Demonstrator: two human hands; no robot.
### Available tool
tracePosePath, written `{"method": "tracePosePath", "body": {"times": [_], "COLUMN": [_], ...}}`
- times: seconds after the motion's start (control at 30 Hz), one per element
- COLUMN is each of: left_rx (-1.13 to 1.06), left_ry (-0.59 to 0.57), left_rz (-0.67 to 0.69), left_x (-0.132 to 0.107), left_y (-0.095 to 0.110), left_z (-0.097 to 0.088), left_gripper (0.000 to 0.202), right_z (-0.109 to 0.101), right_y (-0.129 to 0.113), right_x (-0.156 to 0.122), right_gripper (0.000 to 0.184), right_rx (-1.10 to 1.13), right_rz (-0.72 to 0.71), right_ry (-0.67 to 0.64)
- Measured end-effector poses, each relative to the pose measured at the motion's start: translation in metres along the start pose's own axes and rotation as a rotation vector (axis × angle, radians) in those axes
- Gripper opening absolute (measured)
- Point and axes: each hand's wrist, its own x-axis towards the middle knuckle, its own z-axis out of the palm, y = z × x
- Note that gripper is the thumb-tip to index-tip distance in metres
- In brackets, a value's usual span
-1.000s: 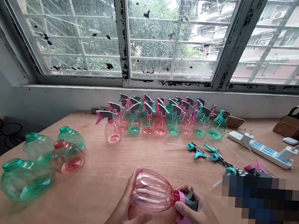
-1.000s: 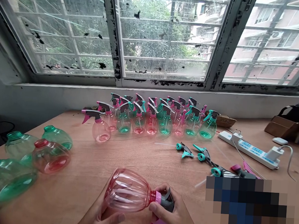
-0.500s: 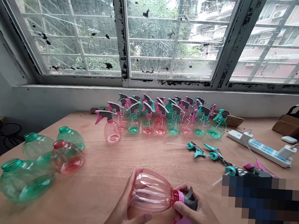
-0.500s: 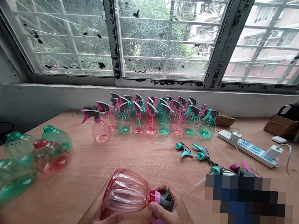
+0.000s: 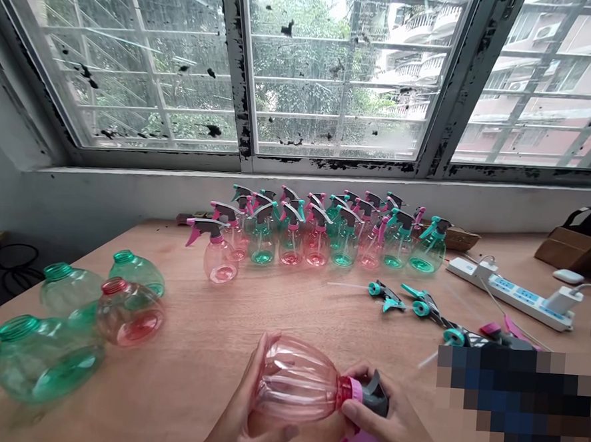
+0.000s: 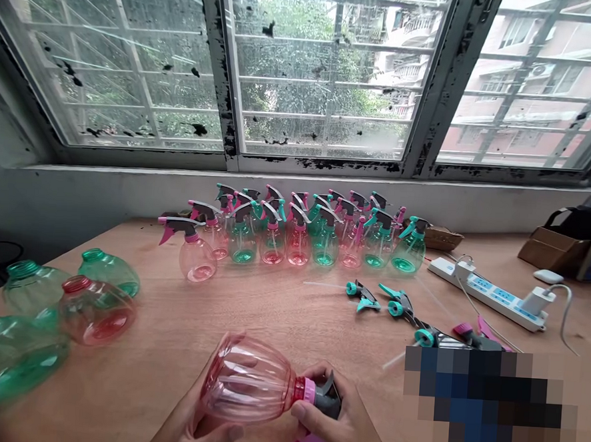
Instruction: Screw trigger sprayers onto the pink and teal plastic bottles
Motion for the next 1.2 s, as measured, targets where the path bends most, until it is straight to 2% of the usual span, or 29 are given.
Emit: {"method": "tracePosePath", "body": {"times": [0.23, 0.37, 0.43, 0.53, 0.7, 0.93, 1.07, 1.13, 1.2], "left_rx": [0.047, 0.054, 0.032, -0.003, 0.051, -0.009, 0.041, 0.065, 0.060], "left_ry": [0.037, 0.045, 0.031, -0.007, 0.060, 0.010, 0.025, 0.034, 0.023], "left_rz": [-0.019, -0.010, -0.025, -0.049, -0.014, -0.062, -0.021, -0.007, -0.020], "left_x": [0.000, 0.000, 0.001, 0.002, 0.003, 0.001, 0.002, 0.002, 0.001], "left_y": [0.001, -0.001, 0.000, 0.002, 0.002, 0.001, 0.001, 0.005, 0.010], "left_z": [0.001, 0.002, 0.001, 0.001, 0.003, 0.001, 0.002, 0.003, 0.004], "left_gripper": [0.076, 0.098, 0.102, 0.099, 0.080, 0.105, 0.098, 0.087, 0.086], "right_z": [0.000, 0.000, 0.000, 0.000, 0.000, 0.000, 0.001, 0.002, 0.002], "right_y": [0.001, 0.004, 0.003, 0.000, -0.002, -0.001, -0.004, -0.005, -0.005], "right_x": [0.001, 0.001, 0.001, 0.000, 0.001, 0.001, -0.001, -0.001, -0.001], "right_gripper": [0.041, 0.041, 0.040, 0.038, 0.040, 0.039, 0.040, 0.039, 0.038], "right_rx": [0.032, 0.090, 0.091, 0.067, 0.060, 0.008, 0.026, 0.029, 0.024], "right_rz": [0.039, 0.043, 0.036, 0.024, 0.050, 0.011, 0.038, 0.032, 0.018], "right_ry": [0.001, -0.019, -0.014, -0.005, 0.004, -0.001, 0.032, 0.023, 0.011]}}
